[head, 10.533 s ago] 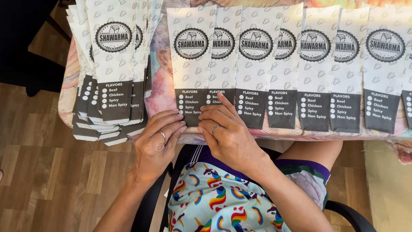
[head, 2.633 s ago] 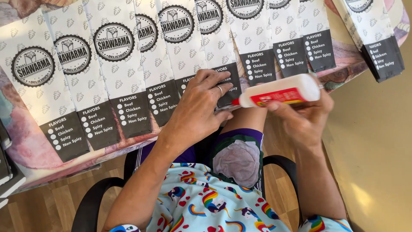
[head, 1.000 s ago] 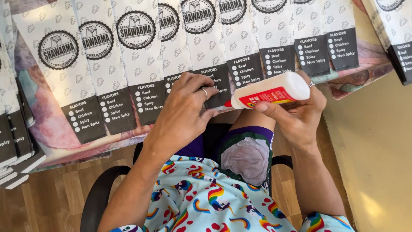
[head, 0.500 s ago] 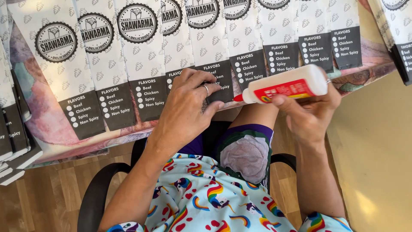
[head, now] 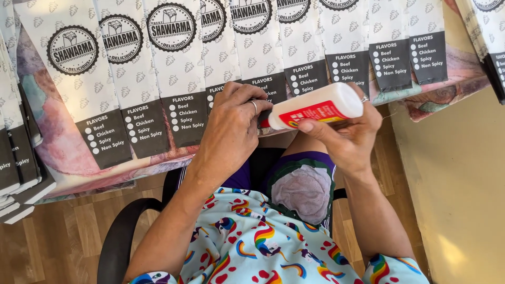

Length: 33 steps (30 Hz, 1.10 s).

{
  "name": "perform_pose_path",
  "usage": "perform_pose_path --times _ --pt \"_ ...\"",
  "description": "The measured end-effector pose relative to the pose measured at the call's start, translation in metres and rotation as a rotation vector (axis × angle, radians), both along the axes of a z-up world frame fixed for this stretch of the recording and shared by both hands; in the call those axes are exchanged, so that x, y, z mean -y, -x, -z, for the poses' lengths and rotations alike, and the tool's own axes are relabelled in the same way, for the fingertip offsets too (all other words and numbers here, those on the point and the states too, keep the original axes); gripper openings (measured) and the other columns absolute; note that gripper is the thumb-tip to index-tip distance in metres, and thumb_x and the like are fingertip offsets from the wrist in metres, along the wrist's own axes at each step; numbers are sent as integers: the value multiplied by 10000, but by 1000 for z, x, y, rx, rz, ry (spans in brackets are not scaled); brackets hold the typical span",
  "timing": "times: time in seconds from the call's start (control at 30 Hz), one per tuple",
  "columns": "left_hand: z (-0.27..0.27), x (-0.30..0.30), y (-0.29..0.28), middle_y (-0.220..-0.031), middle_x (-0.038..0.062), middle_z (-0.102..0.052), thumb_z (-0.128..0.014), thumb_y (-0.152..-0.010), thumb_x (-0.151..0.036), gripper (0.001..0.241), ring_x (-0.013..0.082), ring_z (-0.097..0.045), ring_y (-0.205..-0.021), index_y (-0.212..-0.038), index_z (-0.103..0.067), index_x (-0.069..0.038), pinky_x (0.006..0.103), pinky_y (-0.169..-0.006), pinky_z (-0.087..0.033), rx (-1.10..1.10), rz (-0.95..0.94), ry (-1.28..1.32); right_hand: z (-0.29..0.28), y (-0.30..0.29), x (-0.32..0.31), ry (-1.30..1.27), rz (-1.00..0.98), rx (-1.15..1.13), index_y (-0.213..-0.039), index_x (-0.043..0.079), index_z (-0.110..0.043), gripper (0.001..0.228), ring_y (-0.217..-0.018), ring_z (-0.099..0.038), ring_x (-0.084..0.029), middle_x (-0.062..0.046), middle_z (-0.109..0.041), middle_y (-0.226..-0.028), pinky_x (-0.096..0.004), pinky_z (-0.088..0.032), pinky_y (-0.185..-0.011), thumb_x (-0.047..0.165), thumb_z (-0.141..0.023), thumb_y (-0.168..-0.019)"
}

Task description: The person is manually folding and gluing paper packaging sleeves.

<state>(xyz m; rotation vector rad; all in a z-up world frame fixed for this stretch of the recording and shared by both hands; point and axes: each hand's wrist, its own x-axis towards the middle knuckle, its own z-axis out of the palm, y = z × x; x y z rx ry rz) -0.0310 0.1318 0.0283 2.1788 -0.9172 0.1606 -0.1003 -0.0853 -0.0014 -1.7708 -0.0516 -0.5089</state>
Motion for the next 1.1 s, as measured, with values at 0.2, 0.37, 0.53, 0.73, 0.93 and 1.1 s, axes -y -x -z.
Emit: perform_pose_path --times 0.2,0.37,0.53,0.73,0.93,1.1 --pt "3 -5 0 -1140 78 -671 -576 -818 191 359 286 -527 -1050 -1076 -761 23 414 -919 -457 43 23 1 44 11 54 -85 -140 325 -1448 258 -384 819 -986 -620 -338 -248 -561 -1239 -510 -666 -868 -196 -748 -872" --pt "-18 -28 5 -1113 94 -679 -711 -931 -13 213 277 -551 -1121 -1143 -727 -3 444 -1101 -460 -1 -99 -69 45 18 58 -399 13 243 -1345 193 -473 580 -1152 -597 -286 -164 -577 -1275 -502 -606 -1063 -105 -739 -924" --pt "-16 -59 6 -1005 95 -670 -757 -873 7 126 285 -539 -991 -993 -744 42 392 -855 -492 -13 -89 -75 48 4 16 -236 -59 294 -1401 234 -383 757 -1074 -573 -299 -210 -529 -1298 -467 -594 -967 -175 -741 -873" --pt "-21 -68 11 -1126 99 -641 -799 -822 -77 332 291 -519 -1071 -1124 -726 41 404 -925 -468 -80 -37 -109 -13 -8 -40 -90 -85 25 -1096 -15 -561 434 -827 -624 -162 -105 -619 -950 -274 -583 -691 30 -883 -808" --pt "-18 -71 12 -1161 109 -628 -845 -740 -60 424 306 -505 -1074 -1127 -699 34 412 -931 -454 -69 -5 -105 -22 -18 -70 -3 -127 3 -1020 -34 -620 404 -769 -608 -139 -74 -620 -895 -247 -533 -615 129 -909 -790" --pt "-17 -70 14 -1150 92 -641 -873 -759 -132 433 300 -511 -1067 -1136 -718 14 415 -930 -451 -76 -41 -89 -8 -17 -46 86 -157 100 -1065 -58 -637 403 -742 -666 -180 -138 -720 -891 -270 -557 -602 112 -896 -807"
